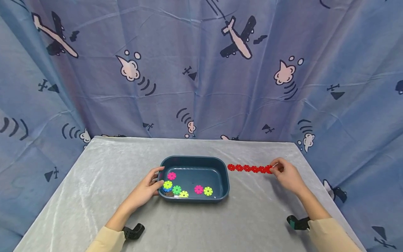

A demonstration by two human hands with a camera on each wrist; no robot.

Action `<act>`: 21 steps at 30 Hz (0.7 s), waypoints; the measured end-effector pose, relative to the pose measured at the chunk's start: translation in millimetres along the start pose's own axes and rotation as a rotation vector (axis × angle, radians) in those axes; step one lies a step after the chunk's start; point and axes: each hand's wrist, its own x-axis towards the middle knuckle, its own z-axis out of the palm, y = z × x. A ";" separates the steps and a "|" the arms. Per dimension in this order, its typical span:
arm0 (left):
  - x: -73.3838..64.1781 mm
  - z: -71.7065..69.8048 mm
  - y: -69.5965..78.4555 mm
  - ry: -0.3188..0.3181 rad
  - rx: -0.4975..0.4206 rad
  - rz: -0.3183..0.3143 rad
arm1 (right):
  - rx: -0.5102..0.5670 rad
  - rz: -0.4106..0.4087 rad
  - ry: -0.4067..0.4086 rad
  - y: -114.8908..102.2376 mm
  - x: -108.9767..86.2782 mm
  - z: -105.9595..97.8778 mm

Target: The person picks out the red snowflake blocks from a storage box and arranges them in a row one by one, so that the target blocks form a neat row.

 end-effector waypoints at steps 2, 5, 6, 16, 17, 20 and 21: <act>0.3 0.1 -0.2 0.001 0.005 0.000 | -0.005 0.015 0.019 7.1 0.6 -3.2; 0.5 0.2 -0.2 0.001 0.008 0.000 | -0.002 0.031 0.050 17.5 1.2 -7.2; 0.5 0.2 -0.1 0.001 0.008 0.001 | -0.002 0.038 0.060 20.8 1.3 -8.3; 0.0 -0.6 -1.2 -0.001 0.007 -0.001 | -0.022 0.111 0.141 55.0 0.6 -8.6; -0.1 -0.3 -1.4 0.000 0.008 -0.001 | -0.029 0.122 0.138 58.2 0.5 -8.3; -0.2 0.5 -1.9 0.002 0.007 -0.005 | -0.040 0.167 0.112 66.3 -0.2 -7.4; -0.2 0.6 -2.1 0.001 0.007 -0.004 | -0.043 0.186 0.102 68.3 -0.4 -7.2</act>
